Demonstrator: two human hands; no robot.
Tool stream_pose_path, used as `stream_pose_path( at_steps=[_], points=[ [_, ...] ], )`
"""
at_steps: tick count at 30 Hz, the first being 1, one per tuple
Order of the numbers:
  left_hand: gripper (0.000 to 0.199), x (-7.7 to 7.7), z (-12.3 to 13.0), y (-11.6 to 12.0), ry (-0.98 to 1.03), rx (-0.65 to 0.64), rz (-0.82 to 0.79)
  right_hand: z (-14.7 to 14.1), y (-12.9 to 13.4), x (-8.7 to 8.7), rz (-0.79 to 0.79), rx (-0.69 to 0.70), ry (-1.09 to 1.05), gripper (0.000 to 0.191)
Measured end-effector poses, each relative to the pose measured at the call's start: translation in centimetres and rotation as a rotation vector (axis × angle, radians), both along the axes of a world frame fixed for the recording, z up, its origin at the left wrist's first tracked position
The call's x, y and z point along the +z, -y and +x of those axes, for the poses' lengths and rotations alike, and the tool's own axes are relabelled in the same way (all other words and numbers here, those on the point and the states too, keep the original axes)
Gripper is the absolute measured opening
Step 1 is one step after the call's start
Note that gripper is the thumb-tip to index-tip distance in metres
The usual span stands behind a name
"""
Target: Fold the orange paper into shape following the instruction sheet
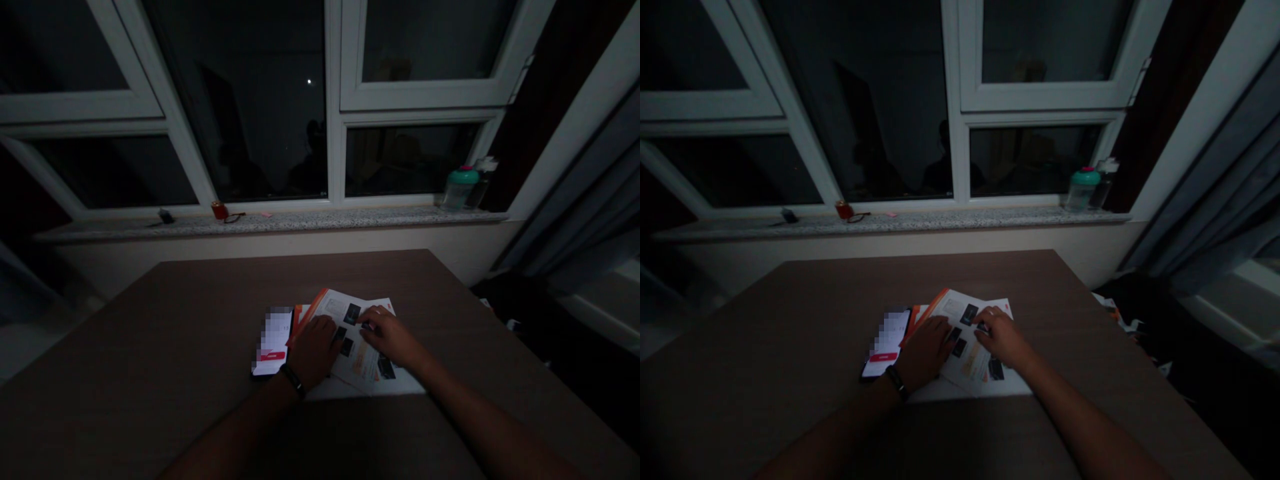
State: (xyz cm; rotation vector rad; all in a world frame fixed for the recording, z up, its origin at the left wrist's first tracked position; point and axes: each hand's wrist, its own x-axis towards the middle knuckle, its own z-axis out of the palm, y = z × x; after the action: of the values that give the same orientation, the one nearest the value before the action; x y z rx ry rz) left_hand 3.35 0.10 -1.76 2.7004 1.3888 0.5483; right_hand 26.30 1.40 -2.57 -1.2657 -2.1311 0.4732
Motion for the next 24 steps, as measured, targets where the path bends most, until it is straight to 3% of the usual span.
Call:
stream_pose_path(
  at_steps=[7,13,19,24],
  points=[
    [0.011,0.7,-0.1,0.3,-0.039,0.074,-0.025,-0.5,0.6,0.7,-0.007,0.117,0.018,0.023],
    [0.024,1.2,0.2,0.8,-0.008,-0.069,-0.070,-0.8,0.9,0.9,-0.020,0.181,-0.018,0.023],
    [0.027,1.2,0.1,0.8,0.002,-0.069,-0.073,-0.6,0.3,-0.1,-0.036,0.021,-0.042,0.029],
    [0.028,1.0,0.2,0.8,0.005,-0.060,-0.075,-0.1,-0.1,0.1,-0.045,-0.154,0.007,0.026]
  ],
)
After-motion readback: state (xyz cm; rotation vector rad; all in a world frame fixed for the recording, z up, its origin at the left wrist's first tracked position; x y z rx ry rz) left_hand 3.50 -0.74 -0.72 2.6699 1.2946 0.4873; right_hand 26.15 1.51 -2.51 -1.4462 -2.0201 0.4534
